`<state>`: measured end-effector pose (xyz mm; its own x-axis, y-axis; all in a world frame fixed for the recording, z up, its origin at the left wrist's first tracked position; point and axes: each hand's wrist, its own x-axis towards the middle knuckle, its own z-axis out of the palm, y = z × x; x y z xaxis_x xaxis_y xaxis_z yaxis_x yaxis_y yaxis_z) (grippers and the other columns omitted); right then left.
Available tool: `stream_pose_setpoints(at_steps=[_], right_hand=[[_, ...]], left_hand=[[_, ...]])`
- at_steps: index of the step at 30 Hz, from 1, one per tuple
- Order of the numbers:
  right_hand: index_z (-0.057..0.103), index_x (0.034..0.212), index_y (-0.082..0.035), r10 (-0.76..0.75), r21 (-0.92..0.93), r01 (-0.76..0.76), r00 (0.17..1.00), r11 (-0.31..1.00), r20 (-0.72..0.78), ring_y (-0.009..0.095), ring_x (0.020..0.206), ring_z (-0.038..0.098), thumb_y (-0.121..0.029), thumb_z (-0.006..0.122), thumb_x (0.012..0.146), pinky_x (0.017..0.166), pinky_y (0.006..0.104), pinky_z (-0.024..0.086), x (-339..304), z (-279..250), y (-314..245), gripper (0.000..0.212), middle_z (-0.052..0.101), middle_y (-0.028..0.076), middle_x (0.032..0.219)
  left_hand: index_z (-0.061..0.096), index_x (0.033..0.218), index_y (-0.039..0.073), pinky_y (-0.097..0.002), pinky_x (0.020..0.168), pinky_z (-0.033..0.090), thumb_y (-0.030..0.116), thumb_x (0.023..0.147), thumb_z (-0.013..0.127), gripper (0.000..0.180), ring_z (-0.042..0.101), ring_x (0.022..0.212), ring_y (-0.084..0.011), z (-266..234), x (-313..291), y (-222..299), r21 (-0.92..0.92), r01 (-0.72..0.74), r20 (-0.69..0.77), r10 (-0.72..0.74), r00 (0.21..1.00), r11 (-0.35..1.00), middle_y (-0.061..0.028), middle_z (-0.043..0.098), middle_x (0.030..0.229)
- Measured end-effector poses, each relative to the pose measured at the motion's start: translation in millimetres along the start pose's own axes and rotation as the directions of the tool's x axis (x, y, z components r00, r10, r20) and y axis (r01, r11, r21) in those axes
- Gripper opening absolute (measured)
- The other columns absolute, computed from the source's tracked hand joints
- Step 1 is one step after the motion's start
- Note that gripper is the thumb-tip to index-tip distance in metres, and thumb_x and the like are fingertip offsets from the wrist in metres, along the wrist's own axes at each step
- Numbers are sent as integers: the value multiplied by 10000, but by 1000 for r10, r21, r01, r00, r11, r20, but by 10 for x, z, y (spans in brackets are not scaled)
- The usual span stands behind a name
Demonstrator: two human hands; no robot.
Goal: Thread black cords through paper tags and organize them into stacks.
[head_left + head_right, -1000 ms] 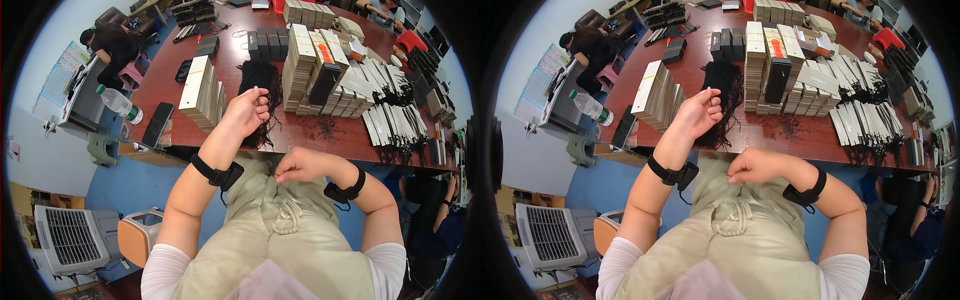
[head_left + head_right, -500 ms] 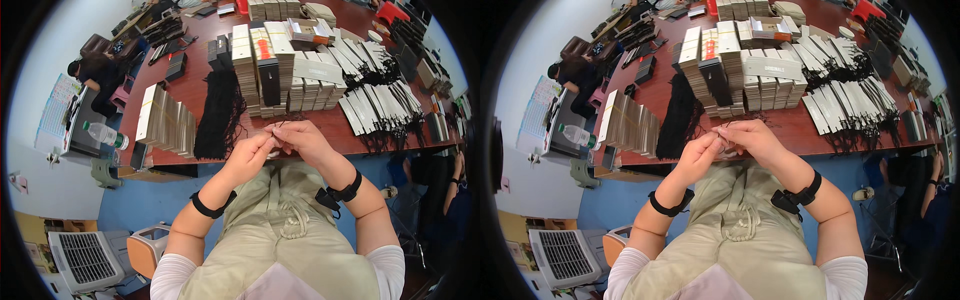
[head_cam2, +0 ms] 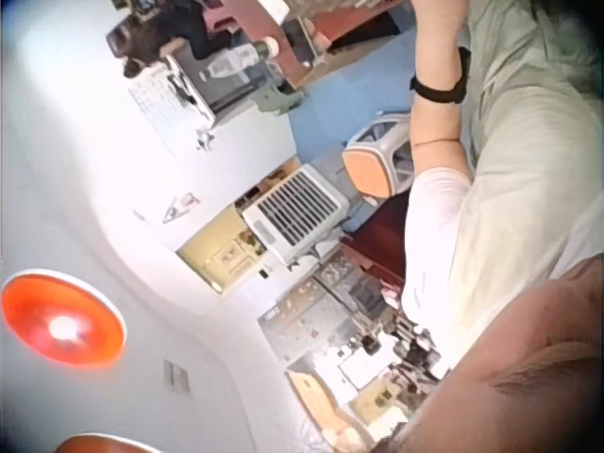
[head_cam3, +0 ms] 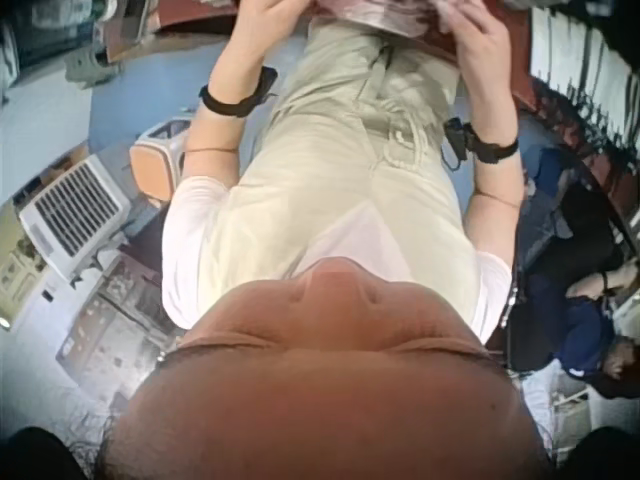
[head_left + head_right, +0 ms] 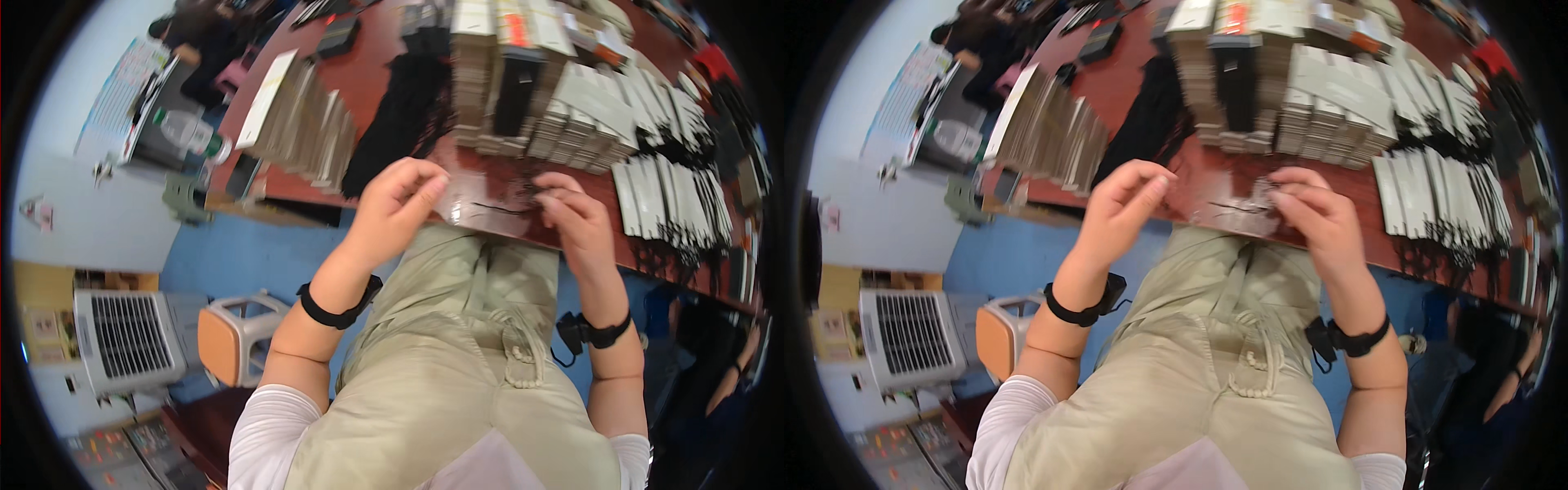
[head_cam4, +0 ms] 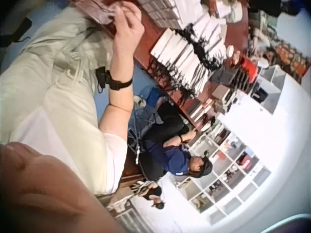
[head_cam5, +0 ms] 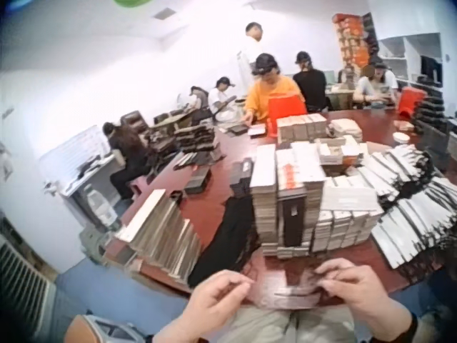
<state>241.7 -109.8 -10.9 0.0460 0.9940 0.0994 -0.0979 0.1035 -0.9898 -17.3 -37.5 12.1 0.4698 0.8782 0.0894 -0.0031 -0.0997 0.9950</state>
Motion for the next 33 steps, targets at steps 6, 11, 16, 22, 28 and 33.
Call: stream_pose_setpoints(at_steps=[6, 11, 16, 22, 28, 33], right_hand=[[623, 824, 91, 138, 23, -138, 990, 990, 0, 80, 593, 418, -22, 591, 845, 504, 226, 289, -154, -132, 376, 119, 528, 61, 811], [624, 879, 93, 4, -103, 2, 998, 995, 60, 83, 555, 421, 1, 585, 845, 499, 221, 300, -113, -354, 687, 106, 516, 55, 740], [607, 920, 86, 9, -164, 13, 991, 986, 130, 79, 547, 411, -20, 573, 862, 498, 219, 308, -81, -419, 719, 125, 514, 58, 749], [605, 927, 66, 34, -193, -18, 996, 981, 79, 72, 546, 416, -28, 564, 874, 509, 217, 312, -117, -407, 695, 116, 507, 45, 787], [605, 937, 61, 32, -184, -11, 993, 983, 113, 67, 555, 418, -27, 551, 888, 523, 212, 310, -115, -501, 729, 114, 522, 37, 826], [610, 959, 50, 57, -80, -48, 992, 996, 113, 63, 564, 393, -35, 542, 904, 521, 211, 288, -109, -542, 741, 122, 524, 20, 840]], left_hand=[[607, 971, 5, -237, 724, 467, 90, 939, 545, 110, 564, 783, -88, -803, -882, -147, 90, -24, -294, 49, 955, 996, -18, 596, 837], [614, 957, 10, -228, 694, 462, 123, 932, 566, 125, 559, 753, -81, -1284, -1489, -316, 18, 101, -499, -79, 863, 995, -10, 596, 806], [619, 947, 14, -218, 671, 458, 152, 926, 583, 144, 556, 731, -74, -1489, -1808, -409, -34, 130, -605, -124, 787, 991, -2, 598, 786], [622, 950, 16, -211, 664, 450, 164, 921, 591, 154, 552, 729, -69, -1526, -1916, -562, -90, 139, -605, -165, 779, 986, 3, 596, 779], [624, 954, 22, -209, 644, 447, 176, 917, 595, 161, 546, 706, -59, -1579, -1892, -597, -110, 154, -586, -189, 788, 982, 13, 593, 763], [617, 956, 9, -220, 683, 464, 153, 930, 577, 152, 545, 745, -71, -1522, -1928, -607, -74, 212, -519, -219, 826, 975, -3, 592, 819]])
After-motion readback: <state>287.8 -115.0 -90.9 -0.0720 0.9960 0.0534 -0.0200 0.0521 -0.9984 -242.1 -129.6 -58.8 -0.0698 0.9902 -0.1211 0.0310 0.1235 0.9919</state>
